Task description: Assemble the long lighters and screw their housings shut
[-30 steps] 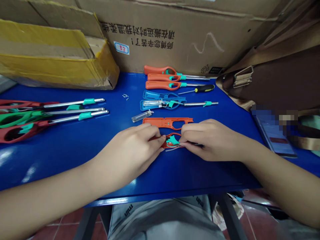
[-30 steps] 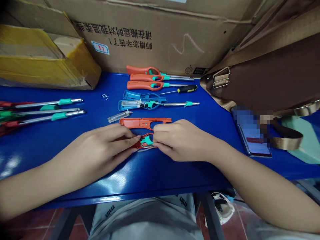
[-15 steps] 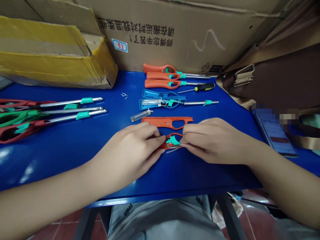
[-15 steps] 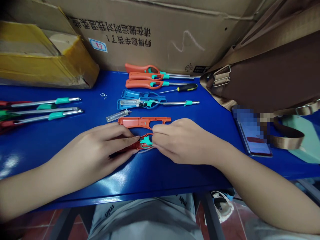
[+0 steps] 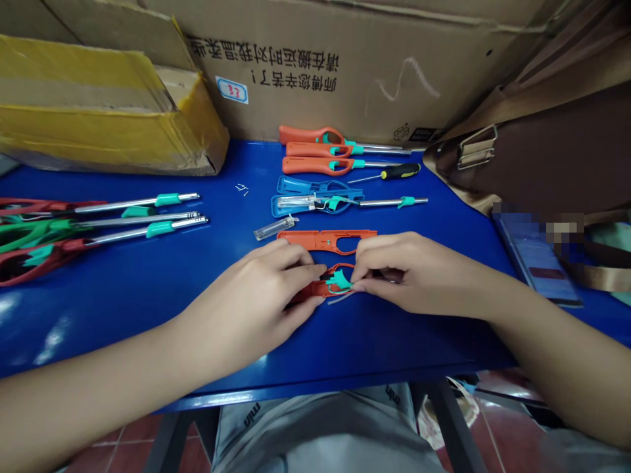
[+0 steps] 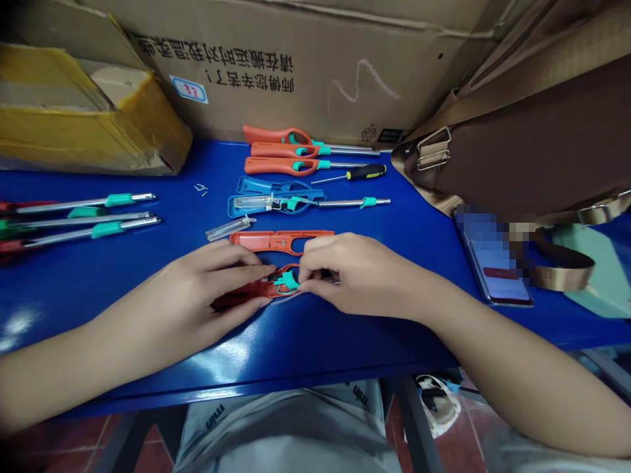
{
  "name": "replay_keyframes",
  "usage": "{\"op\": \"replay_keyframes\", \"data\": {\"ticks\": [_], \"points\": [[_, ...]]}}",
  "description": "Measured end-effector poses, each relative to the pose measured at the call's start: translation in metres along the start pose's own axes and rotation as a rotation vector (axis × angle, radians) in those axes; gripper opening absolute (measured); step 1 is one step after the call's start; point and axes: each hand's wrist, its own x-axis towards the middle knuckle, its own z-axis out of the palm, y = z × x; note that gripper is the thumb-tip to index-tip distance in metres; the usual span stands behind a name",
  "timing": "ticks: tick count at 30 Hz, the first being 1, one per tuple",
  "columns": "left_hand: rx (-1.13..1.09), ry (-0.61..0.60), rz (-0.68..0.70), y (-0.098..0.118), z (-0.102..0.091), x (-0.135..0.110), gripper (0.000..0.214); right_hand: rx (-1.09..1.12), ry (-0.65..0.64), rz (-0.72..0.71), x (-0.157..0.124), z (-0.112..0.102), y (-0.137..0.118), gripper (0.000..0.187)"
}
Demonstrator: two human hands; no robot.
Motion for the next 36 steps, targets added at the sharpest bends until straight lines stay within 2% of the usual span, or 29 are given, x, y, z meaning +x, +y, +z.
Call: {"op": "replay_keyframes", "data": {"ticks": [2, 3, 6, 8, 13, 18, 22, 28, 36], "points": [[-0.009, -0.017, -0.018, -0.001, -0.001, 0.001, 0.023, 0.08, 0.039, 0.06, 0.002, 0.001, 0.002, 0.003], [-0.01, -0.027, -0.029, -0.001, -0.001, 0.001, 0.024, 0.116, 0.06, 0.105, 0.003, 0.002, 0.003, 0.007], [-0.029, -0.046, -0.063, -0.003, -0.001, 0.0, 0.025, 0.215, 0.1, 0.238, 0.005, 0.004, 0.004, 0.034], [-0.044, -0.033, -0.083, -0.004, 0.0, -0.002, 0.025, 0.209, 0.108, 0.256, 0.006, 0.006, 0.005, 0.041], [-0.105, -0.03, -0.117, -0.002, 0.0, -0.002, 0.026, 0.05, 0.104, 0.148, 0.007, 0.008, 0.003, 0.03], [-0.225, -0.05, -0.092, 0.0, 0.002, 0.002, 0.027, -0.088, 0.11, 0.071, 0.005, 0.012, 0.002, 0.021], [-0.226, 0.011, -0.075, -0.003, 0.004, 0.004, 0.021, -0.183, 0.075, 0.026, 0.005, 0.012, 0.0, 0.009], [-0.212, 0.034, -0.058, -0.005, 0.003, 0.004, 0.012, -0.2, 0.057, 0.0, 0.003, 0.011, -0.002, 0.015], [-0.225, 0.021, -0.047, -0.007, 0.004, 0.006, 0.018, -0.326, 0.084, -0.086, 0.0, 0.01, 0.001, 0.028]]}}
